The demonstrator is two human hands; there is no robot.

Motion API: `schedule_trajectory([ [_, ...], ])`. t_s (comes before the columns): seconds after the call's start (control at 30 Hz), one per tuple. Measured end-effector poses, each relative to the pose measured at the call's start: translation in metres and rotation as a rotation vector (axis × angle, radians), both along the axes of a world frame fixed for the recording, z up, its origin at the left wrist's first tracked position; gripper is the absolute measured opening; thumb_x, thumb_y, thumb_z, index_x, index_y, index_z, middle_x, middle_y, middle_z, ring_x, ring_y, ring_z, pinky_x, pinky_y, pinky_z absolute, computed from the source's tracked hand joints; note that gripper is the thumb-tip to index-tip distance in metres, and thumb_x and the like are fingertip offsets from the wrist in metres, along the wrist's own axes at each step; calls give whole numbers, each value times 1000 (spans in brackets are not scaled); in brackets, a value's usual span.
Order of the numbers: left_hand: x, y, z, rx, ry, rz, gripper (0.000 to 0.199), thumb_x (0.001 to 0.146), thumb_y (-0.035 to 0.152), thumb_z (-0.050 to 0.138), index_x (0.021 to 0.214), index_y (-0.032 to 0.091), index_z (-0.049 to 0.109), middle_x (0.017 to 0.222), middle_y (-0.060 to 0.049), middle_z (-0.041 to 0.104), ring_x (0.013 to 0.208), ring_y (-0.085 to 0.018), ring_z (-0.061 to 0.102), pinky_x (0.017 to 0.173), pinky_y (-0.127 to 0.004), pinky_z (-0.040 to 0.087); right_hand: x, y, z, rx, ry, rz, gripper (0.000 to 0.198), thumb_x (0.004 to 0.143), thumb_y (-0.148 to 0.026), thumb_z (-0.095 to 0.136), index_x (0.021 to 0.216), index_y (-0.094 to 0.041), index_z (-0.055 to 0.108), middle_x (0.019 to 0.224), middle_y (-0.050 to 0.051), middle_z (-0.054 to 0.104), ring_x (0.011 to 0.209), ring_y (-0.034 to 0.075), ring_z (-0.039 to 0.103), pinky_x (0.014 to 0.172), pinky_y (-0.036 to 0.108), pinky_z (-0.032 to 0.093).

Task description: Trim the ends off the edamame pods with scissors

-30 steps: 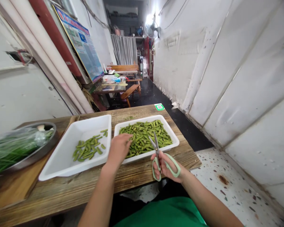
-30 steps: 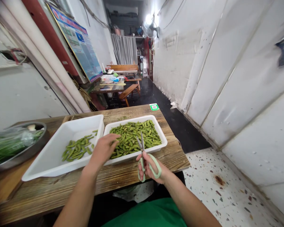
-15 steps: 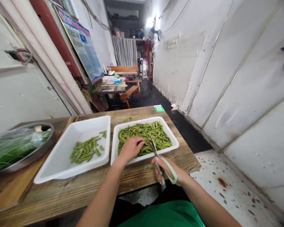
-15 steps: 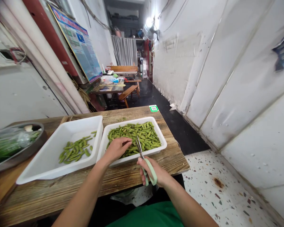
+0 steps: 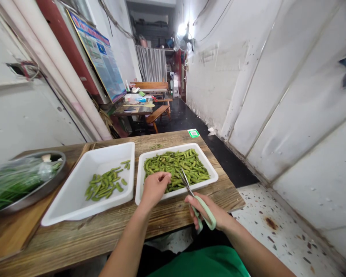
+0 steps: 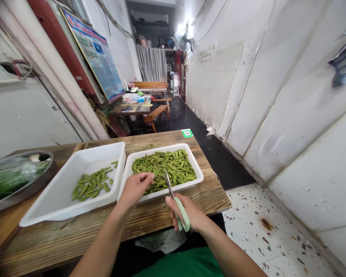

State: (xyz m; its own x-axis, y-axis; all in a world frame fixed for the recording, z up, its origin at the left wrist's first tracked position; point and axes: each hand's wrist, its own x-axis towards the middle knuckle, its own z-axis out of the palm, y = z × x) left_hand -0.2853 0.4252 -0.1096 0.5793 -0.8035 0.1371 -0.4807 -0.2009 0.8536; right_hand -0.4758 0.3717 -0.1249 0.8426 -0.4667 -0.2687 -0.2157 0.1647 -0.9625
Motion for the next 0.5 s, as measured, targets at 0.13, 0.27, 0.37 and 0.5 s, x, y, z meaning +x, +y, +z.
schedule_trajectory([
  [0.13, -9, 2, 4, 15, 87, -142, 29, 75, 40, 52, 66, 16, 64, 54, 1, 57, 48, -12, 44, 48, -23, 33, 5, -1, -6, 12, -39, 21, 51, 75, -68, 48, 79, -18, 44, 60, -6, 50, 39, 6, 49, 35, 17, 39],
  [0.27, -13, 1, 5, 30, 67, -195, 28, 76, 38, 52, 64, 16, 62, 57, 0, 58, 52, -12, 46, 52, -23, 36, 7, -5, -6, -51, -61, 6, 49, 74, -66, 51, 75, -18, 44, 55, -7, 47, 35, 5, 45, 32, 16, 37],
  [0.37, -12, 1, 8, 61, 97, -221, 26, 75, 38, 52, 64, 16, 61, 58, 0, 58, 51, -12, 46, 53, -24, 36, 6, -6, -5, -92, -68, -1, 50, 73, -67, 52, 69, -18, 43, 50, -8, 45, 32, 5, 43, 29, 16, 35],
  [0.5, -12, -1, 14, 98, 181, -261, 25, 73, 39, 53, 63, 16, 60, 59, 0, 59, 50, -12, 49, 54, -24, 38, 7, -5, -7, -81, -66, -23, 50, 72, -66, 54, 69, -18, 44, 47, -8, 44, 30, 6, 43, 27, 17, 35],
])
